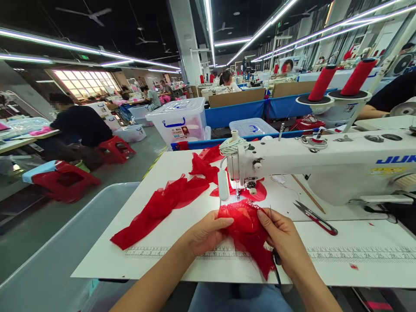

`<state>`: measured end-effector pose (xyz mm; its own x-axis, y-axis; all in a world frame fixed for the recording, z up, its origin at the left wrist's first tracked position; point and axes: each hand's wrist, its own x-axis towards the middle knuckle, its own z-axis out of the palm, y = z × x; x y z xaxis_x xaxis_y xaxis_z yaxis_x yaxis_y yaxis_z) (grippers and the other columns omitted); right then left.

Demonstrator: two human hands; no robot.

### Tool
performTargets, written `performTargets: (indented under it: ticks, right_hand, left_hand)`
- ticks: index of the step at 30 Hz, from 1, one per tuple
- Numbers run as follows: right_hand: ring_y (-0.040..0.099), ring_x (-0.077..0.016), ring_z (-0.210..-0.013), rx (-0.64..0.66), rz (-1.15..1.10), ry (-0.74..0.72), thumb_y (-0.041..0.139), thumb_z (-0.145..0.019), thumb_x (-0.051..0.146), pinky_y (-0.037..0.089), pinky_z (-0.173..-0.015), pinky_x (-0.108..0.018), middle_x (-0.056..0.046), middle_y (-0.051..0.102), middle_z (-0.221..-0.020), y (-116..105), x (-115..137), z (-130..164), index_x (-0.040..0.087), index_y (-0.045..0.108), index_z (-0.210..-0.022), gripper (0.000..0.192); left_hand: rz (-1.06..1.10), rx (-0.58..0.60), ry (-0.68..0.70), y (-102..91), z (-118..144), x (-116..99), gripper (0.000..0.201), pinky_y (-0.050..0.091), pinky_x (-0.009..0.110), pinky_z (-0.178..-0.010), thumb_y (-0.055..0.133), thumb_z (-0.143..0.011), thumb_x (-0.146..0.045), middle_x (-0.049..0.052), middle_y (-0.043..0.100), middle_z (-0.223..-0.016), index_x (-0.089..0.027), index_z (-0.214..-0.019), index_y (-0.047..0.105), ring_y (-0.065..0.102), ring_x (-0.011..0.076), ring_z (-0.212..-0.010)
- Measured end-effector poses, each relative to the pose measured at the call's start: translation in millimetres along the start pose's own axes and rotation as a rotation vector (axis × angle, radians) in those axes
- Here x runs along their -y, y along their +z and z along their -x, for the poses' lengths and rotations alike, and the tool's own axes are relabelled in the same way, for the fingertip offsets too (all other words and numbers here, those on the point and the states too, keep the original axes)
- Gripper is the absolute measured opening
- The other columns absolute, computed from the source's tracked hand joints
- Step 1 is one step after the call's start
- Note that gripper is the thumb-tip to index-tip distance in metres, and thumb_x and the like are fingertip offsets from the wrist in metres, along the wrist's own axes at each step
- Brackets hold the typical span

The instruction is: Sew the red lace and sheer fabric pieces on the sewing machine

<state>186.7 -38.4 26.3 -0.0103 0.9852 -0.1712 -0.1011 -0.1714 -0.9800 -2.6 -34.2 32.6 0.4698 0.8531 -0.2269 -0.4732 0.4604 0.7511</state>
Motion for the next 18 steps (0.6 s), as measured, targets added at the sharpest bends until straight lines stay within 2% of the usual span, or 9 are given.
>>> performTargets:
  ticks: [3,6,8,11,13,14,16,18]
  right_hand:
    - [0.021,-0.0051,-0.045,0.011,0.001,-0.017,0.073,-0.066,0.064,0.018,-0.038,-0.018,0.007,0.038,-0.055,-1,-3,-2,0.018,0.060,-0.067,0.048]
    - [0.038,-0.0090,-0.049,-0.029,0.103,-0.098,0.072,-0.065,0.064,0.032,-0.042,-0.021,0.002,0.051,-0.059,-11,-3,-10,0.018,0.065,-0.069,0.047]
    - [0.048,-0.0138,-0.055,-0.106,0.252,-0.201,0.069,-0.067,0.064,0.040,-0.048,-0.025,-0.001,0.059,-0.062,-19,-3,-16,0.018,0.067,-0.069,0.046]
    - [0.052,-0.0163,-0.056,-0.328,0.626,-0.401,0.059,-0.075,0.058,0.040,-0.049,-0.028,-0.004,0.065,-0.074,-23,-5,-19,0.022,0.070,-0.083,0.039]
    - [0.050,-0.0150,-0.053,-0.469,0.795,-0.542,0.055,-0.080,0.053,0.039,-0.049,-0.029,-0.006,0.066,-0.089,-16,-9,-16,0.024,0.070,-0.095,0.035]
    - [0.049,-0.0138,-0.052,-0.485,0.800,-0.604,0.053,-0.083,0.050,0.040,-0.050,-0.030,-0.007,0.066,-0.094,-10,-10,-13,0.025,0.069,-0.097,0.033]
    - [0.046,-0.0113,-0.048,-0.375,0.718,-0.658,0.054,-0.085,0.046,0.044,-0.052,-0.030,-0.006,0.065,-0.096,4,-13,-7,0.024,0.067,-0.095,0.028]
    - [0.045,-0.0104,-0.046,-0.237,0.655,-0.624,0.057,-0.082,0.044,0.047,-0.053,-0.030,-0.005,0.064,-0.091,18,-14,-4,0.024,0.066,-0.092,0.024]
  left_hand:
    - [0.047,-0.045,-0.028,-0.8,-4,9,0.042,0.050,0.030,-0.084,0.087,-0.062,-0.032,0.011,0.073,-0.091,-0.011,-0.096,0.073,0.067,0.0208,-0.088]
    - [0.066,-0.113,0.019,-3.7,-7,13,0.041,0.051,0.026,-0.082,0.090,-0.059,-0.035,0.009,0.073,-0.084,-0.010,-0.087,0.073,0.067,0.0173,-0.082]
    - [0.071,-0.139,0.025,-6.1,-9,14,0.040,0.052,0.019,-0.070,0.089,-0.060,-0.038,0.007,0.072,-0.078,-0.010,-0.082,0.072,0.066,0.0125,-0.072]
    - [0.074,-0.146,-0.053,-8.7,-11,14,0.039,0.046,0.013,-0.048,0.085,-0.067,-0.040,0.007,0.071,-0.078,-0.009,-0.088,0.071,0.062,0.0083,-0.059]
    - [0.080,-0.143,-0.047,-9.3,-13,15,0.035,0.052,0.015,-0.053,0.080,-0.075,-0.036,0.009,0.072,-0.088,-0.009,-0.094,0.071,0.066,0.0109,-0.067]
    - [0.089,-0.145,-0.027,-9.2,-13,16,0.032,0.056,0.017,-0.061,0.079,-0.077,-0.035,0.010,0.072,-0.093,-0.009,-0.095,0.071,0.069,0.0133,-0.076]
    - [0.105,-0.142,0.013,-8.6,-13,18,0.029,0.058,0.023,-0.076,0.078,-0.078,-0.032,0.011,0.072,-0.101,-0.010,-0.096,0.071,0.069,0.0176,-0.092]
    - [0.100,-0.117,0.035,-8.0,-12,20,0.031,0.057,0.026,-0.081,0.079,-0.077,-0.034,0.012,0.072,-0.102,-0.011,-0.096,0.071,0.068,0.0203,-0.099]
